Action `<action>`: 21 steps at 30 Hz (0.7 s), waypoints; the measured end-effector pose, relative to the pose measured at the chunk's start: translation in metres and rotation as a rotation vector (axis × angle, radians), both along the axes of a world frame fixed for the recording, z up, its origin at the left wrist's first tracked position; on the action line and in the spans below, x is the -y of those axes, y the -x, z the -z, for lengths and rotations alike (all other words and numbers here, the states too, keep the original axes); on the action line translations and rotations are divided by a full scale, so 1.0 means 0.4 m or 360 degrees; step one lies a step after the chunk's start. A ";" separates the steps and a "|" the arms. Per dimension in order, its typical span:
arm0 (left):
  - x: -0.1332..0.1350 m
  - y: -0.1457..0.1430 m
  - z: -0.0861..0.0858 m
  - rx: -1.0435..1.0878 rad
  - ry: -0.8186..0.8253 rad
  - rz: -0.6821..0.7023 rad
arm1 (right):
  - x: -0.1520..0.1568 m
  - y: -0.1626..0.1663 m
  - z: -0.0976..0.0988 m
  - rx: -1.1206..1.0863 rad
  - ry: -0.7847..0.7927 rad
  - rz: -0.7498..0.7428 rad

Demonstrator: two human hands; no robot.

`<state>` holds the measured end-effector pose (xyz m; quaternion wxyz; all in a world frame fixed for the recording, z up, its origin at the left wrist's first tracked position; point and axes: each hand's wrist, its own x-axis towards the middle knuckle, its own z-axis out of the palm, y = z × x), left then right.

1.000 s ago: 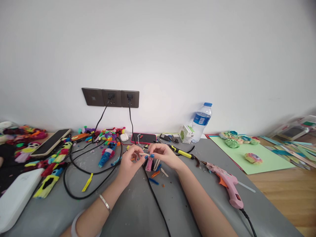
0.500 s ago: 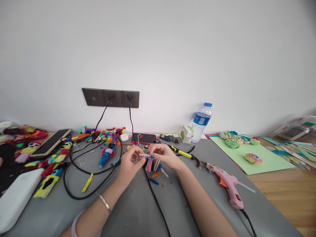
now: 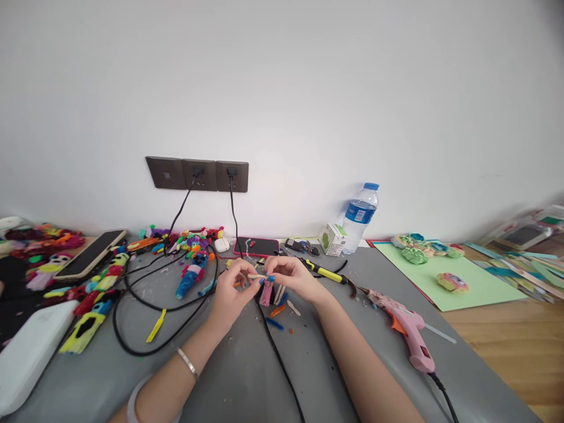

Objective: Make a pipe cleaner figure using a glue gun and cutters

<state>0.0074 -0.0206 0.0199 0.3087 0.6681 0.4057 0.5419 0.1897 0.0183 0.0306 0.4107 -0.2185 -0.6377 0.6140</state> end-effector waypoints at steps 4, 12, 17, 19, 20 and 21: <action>-0.002 -0.001 0.003 -0.0007 -0.0011 0.0001 | 0.000 0.000 0.000 0.0007 0.0010 -0.0010; -0.001 0.000 0.003 -0.0025 -0.0014 -0.0001 | 0.000 -0.003 -0.001 -0.0029 0.0010 -0.0039; -0.002 -0.001 0.003 -0.0023 -0.0010 0.0004 | -0.001 -0.003 -0.001 -0.0014 0.0017 -0.0031; 0.000 0.000 0.002 -0.0023 -0.0008 0.0000 | 0.000 -0.003 -0.001 -0.0002 0.0023 -0.0023; 0.001 0.000 0.001 -0.0023 -0.0008 -0.0002 | 0.000 -0.003 -0.001 0.0002 0.0025 -0.0023; 0.002 0.000 0.000 -0.0024 -0.0007 -0.0003 | 0.000 -0.003 -0.001 0.0003 0.0024 -0.0025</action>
